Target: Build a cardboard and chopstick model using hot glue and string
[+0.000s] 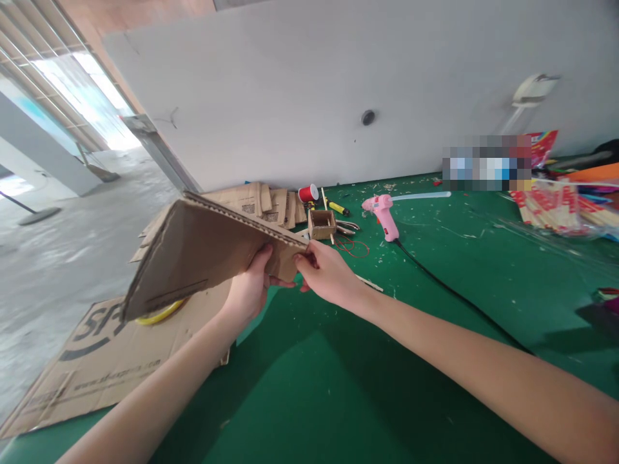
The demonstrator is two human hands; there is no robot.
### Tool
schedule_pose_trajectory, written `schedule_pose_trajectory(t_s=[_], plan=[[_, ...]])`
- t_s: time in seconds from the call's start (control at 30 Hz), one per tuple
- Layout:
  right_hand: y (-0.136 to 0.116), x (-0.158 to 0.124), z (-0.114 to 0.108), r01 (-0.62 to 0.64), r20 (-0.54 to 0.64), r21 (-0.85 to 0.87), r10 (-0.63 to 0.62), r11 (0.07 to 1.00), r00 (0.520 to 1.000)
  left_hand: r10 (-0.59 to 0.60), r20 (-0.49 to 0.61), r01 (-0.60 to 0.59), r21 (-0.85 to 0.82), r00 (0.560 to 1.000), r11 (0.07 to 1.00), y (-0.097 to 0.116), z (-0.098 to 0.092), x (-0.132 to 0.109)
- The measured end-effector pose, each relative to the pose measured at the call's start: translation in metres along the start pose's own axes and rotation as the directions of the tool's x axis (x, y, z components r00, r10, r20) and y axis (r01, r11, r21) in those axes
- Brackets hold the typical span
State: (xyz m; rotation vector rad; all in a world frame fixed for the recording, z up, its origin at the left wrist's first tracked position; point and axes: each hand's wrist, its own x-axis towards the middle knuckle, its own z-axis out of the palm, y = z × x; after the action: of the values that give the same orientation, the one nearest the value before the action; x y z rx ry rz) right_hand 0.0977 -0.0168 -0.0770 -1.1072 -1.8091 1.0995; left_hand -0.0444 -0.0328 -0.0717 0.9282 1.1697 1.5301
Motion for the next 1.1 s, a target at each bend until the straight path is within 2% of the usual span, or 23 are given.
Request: schedule_pose_trajectory(t_s=[0.17, 0.43, 0.57, 0.73, 0.8, 0.83, 0.9, 0.97, 1.03, 1.1], plan=[[-0.001, -0.001, 0.0, 0.008, -0.006, -0.031, -0.008, 0.999, 1.0, -0.01, -0.098, 0.011, 0.008, 0.995, 1.0, 0.001, 0.004, -0.001], [-0.001, -0.001, 0.002, 0.031, -0.041, -0.091, -0.035, 0.995, 0.999, -0.075, 0.003, 0.075, -0.049, 0.997, 0.996, 0.002, 0.002, -0.001], [0.0, -0.001, 0.001, 0.002, -0.033, -0.114, -0.005, 0.993, 0.999, -0.113, -0.026, 0.11, -0.098, 0.993, 0.989, -0.002, 0.002, 0.0], [0.002, -0.001, 0.002, -0.04, -0.011, -0.081, 0.039, 0.996, 0.999, -0.118, -0.032, 0.117, -0.029, 0.993, 0.993, -0.007, -0.002, 0.003], [0.005, 0.001, 0.002, -0.092, -0.003, -0.004, 0.092, 0.996, 0.996, -0.106, 0.022, 0.106, 0.005, 0.994, 0.994, -0.006, -0.005, 0.003], [0.007, 0.003, 0.002, -0.121, -0.003, 0.045, 0.121, 0.992, 0.993, -0.107, 0.083, 0.106, 0.021, 0.991, 0.994, -0.004, -0.007, 0.003], [0.012, 0.006, 0.001, -0.185, -0.003, 0.138, 0.187, 0.973, 0.982, -0.14, 0.247, 0.131, 0.053, 0.959, 0.99, -0.001, -0.011, 0.003], [0.016, 0.009, -0.001, -0.214, 0.005, 0.187, 0.217, 0.959, 0.976, -0.166, 0.346, 0.148, 0.077, 0.923, 0.986, 0.001, -0.012, 0.003], [0.017, 0.009, -0.002, -0.196, 0.009, 0.183, 0.197, 0.963, 0.98, -0.146, 0.299, 0.129, 0.076, 0.943, 0.989, 0.001, -0.011, 0.003], [0.015, 0.007, -0.001, -0.146, 0.008, 0.136, 0.146, 0.98, 0.989, -0.097, 0.163, 0.089, 0.056, 0.982, 0.994, -0.002, -0.008, 0.003]])
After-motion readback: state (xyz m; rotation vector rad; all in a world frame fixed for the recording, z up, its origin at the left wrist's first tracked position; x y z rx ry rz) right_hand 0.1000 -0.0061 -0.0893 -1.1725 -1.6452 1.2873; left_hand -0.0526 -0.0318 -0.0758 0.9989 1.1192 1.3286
